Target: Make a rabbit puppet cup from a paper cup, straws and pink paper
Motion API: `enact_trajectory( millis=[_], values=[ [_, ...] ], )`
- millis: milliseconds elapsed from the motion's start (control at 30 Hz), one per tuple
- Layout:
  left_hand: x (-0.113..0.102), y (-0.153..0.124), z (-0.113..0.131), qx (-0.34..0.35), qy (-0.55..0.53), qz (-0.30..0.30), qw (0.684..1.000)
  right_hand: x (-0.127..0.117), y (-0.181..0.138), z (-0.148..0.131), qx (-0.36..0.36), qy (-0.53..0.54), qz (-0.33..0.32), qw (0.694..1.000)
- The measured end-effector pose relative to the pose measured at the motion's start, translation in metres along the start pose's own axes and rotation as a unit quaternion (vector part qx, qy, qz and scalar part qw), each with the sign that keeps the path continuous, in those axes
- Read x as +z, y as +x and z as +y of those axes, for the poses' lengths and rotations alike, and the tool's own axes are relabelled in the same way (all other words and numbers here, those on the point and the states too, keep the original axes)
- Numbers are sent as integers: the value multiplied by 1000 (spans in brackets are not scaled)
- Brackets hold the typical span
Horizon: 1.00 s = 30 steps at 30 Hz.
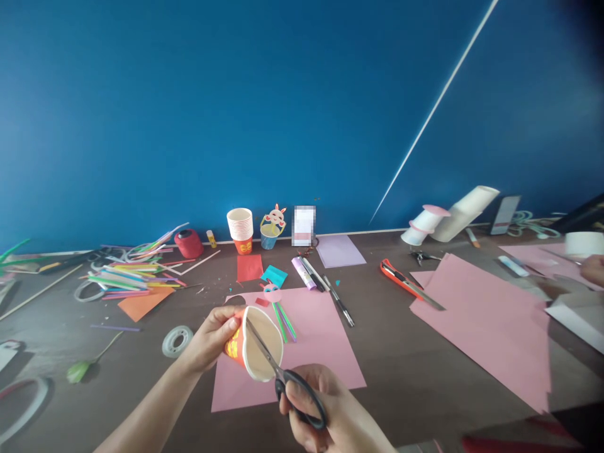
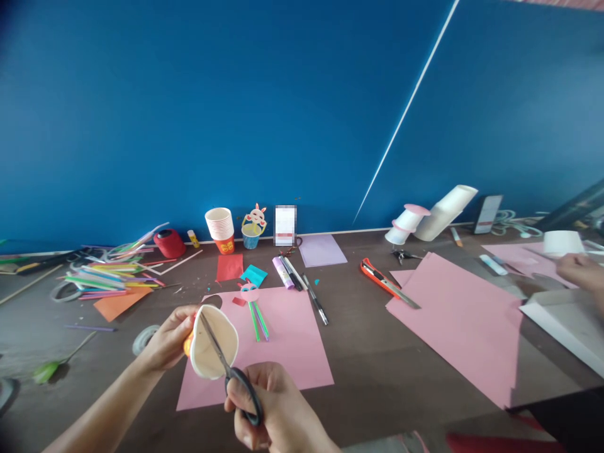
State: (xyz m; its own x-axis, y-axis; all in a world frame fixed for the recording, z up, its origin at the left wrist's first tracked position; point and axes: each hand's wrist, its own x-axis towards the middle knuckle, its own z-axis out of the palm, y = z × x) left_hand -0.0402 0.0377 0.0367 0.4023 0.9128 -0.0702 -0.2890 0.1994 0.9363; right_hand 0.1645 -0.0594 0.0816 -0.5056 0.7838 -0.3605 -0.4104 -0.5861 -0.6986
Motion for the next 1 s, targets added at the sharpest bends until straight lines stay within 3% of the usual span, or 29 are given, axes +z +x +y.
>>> enact_trajectory(
  millis=[167, 533, 733, 1000],
  values=[
    [4, -2, 1, -2, -1, 12, 1000, -2, 1, 1, -1, -24, 5, 1000],
    [15, -6, 12, -3, 19, -71, 997, -15, -7, 7, -15, -18, 5, 1000],
    [19, -6, 12, -3, -10, -115, 993, -27, -8, 13, -12, 1, -44, 999],
    [24, -8, 14, -1, -3, -122, 993, -31, -14, 10, 11, 2, -45, 999]
  ],
)
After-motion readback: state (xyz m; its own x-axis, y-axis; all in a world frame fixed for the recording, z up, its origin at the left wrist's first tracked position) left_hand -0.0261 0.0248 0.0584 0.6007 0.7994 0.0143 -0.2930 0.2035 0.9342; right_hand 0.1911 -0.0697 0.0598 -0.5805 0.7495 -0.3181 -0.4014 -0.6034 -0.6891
